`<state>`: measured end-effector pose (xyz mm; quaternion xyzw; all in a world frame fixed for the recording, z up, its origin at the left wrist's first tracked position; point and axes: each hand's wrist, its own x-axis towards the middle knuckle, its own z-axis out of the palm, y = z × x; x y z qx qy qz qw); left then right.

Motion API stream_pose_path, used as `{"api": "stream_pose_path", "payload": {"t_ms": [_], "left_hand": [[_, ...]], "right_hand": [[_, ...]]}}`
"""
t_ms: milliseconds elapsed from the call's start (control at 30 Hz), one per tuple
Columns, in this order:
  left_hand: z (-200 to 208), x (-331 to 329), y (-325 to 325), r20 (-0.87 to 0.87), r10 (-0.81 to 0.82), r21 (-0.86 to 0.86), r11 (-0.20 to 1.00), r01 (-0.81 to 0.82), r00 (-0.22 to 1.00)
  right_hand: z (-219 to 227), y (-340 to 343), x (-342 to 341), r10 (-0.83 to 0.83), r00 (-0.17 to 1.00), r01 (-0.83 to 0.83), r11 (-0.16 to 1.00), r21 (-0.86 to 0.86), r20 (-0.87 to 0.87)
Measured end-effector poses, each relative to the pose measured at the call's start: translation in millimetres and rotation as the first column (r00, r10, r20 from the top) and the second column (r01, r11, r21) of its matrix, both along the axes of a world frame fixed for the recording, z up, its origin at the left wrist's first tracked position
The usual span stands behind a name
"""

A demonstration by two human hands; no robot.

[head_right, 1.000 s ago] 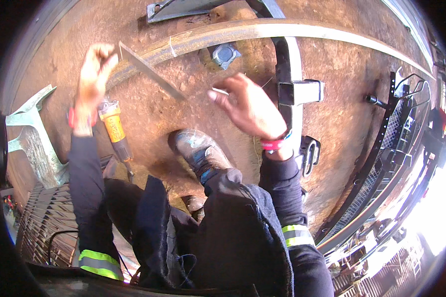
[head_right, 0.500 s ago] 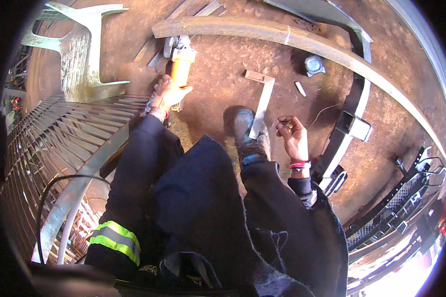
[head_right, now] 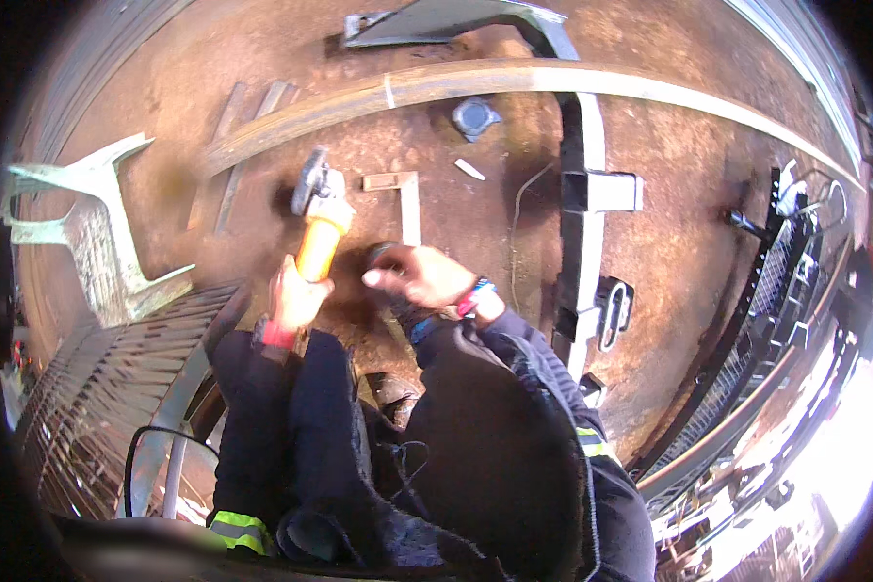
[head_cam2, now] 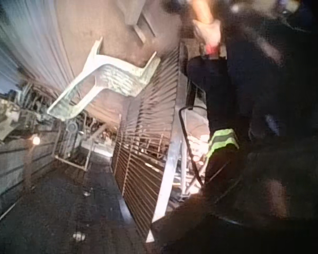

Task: The person uses an angle grinder to cut a long metal bar into smaller segments. They measure the bar with a tape measure, mark the cut lines with a marker, and then perform the cuts, generating sparks. The process is repeated for multiple segments.

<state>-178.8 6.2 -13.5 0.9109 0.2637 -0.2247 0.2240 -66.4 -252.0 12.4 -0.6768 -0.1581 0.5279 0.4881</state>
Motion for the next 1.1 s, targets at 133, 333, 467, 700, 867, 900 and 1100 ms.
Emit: {"api": "stream_pose_path", "payload": {"t_ms": [133,333,467,700,867,900,1100], "left_hand": [[27,-2,-60,0.201,-0.123,0.02,0.992,0.121,0.972],[71,37,-117,0.546,-0.121,-0.259,0.917,0.304,0.829],[49,21,-138,0.391,-0.061,-0.542,0.791,0.284,0.918],[51,79,-165,0.212,-0.243,-0.726,0.609,0.319,0.947],[88,134,-104,0.462,-0.438,-0.347,0.711,0.611,0.771],[74,145,-64,0.667,-0.438,0.067,0.841,0.537,0.603],[23,204,96,0.151,-0.636,0.403,0.739,0.54,0.757]], "right_hand": [[-41,18,-41,-0.316,0.938,0.347,0.866,0.359,-0.145],[-21,7,-32,-0.723,0.467,0.884,0.363,0.295,-0.509],[5,-8,8,-0.804,0.352,0.904,0.158,0.398,-0.48],[41,-58,36,-0.939,0.305,0.901,0.23,0.369,-0.159],[65,-96,41,-0.906,0.232,0.851,0.366,0.377,0.355],[64,-116,41,-0.845,0.207,0.84,0.412,0.353,0.494],[82,-137,14,-0.766,0.412,0.839,0.53,0.123,0.493]]}}
